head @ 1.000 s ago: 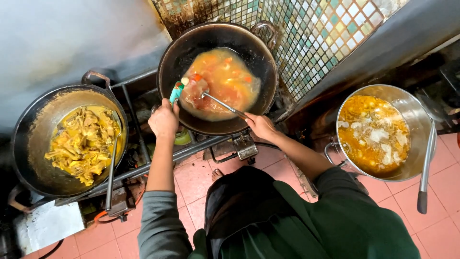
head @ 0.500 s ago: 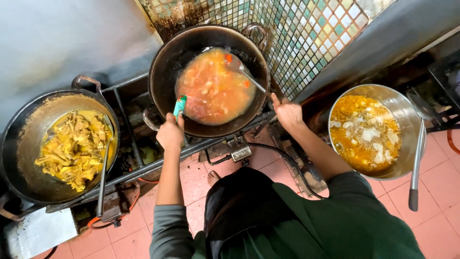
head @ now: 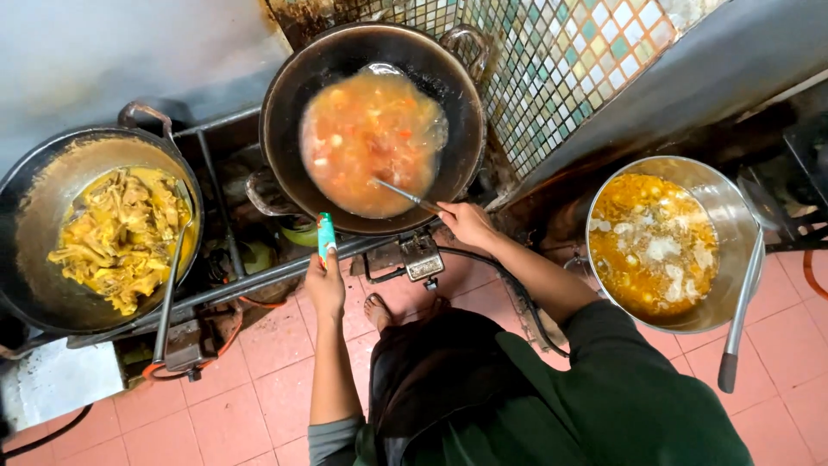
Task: Preparing and seasoning soup in large industrial pots using packets of ketchup and chili sauce.
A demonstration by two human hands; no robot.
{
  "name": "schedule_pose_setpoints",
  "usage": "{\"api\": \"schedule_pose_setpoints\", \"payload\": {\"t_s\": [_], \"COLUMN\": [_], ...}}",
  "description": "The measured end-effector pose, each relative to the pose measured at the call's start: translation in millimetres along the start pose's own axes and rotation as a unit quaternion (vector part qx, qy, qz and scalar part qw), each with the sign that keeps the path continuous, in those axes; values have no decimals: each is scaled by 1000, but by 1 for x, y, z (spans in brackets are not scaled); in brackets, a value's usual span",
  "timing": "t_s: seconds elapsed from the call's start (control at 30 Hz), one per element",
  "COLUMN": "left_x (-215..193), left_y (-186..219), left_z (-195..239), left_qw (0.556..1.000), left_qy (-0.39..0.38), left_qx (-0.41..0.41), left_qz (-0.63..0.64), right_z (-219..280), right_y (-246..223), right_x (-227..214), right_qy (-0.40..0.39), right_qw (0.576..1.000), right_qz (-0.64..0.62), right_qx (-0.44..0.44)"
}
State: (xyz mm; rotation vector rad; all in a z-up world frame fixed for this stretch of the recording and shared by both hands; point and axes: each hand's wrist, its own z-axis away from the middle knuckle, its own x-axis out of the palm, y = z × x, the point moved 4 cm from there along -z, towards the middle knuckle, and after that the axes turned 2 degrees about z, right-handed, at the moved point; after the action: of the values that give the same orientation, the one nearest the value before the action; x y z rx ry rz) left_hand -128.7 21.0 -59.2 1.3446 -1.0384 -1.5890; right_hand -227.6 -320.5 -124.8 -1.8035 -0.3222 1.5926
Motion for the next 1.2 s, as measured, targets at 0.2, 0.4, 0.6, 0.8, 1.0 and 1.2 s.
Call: {"api": "schedule_pose_setpoints", "payload": {"t_s": [0.2,0.4,0.6,0.8,1.0,1.2], "left_x": [-10,-12,-1,-5,-29,-52], "left_y": [-54,-73,-47,-32,-75,-89], "left_z": [22,35,55,98,151,211], "left_qw": [999,993,983,961,944,929], "left_qy": [12,-5,-72,-183,-268,-299], "left_qx": [-20,-57,-35,-54,-70,-142], "left_qz": [33,100,163,199,178,166], "right_z": [15,25,37,67,199,374], "right_y": [-46,-37,-25,-47,-85,9], "right_x": [-26,-38,-22,-11,-25,-27], "right_qy": [-2,115,209,181,295,334], "right_qw": [996,983,934,923,928,882], "right_qz": [-37,141,280,338,226,274], "right_qx": [82,-21,-79,-20,33,189]}}
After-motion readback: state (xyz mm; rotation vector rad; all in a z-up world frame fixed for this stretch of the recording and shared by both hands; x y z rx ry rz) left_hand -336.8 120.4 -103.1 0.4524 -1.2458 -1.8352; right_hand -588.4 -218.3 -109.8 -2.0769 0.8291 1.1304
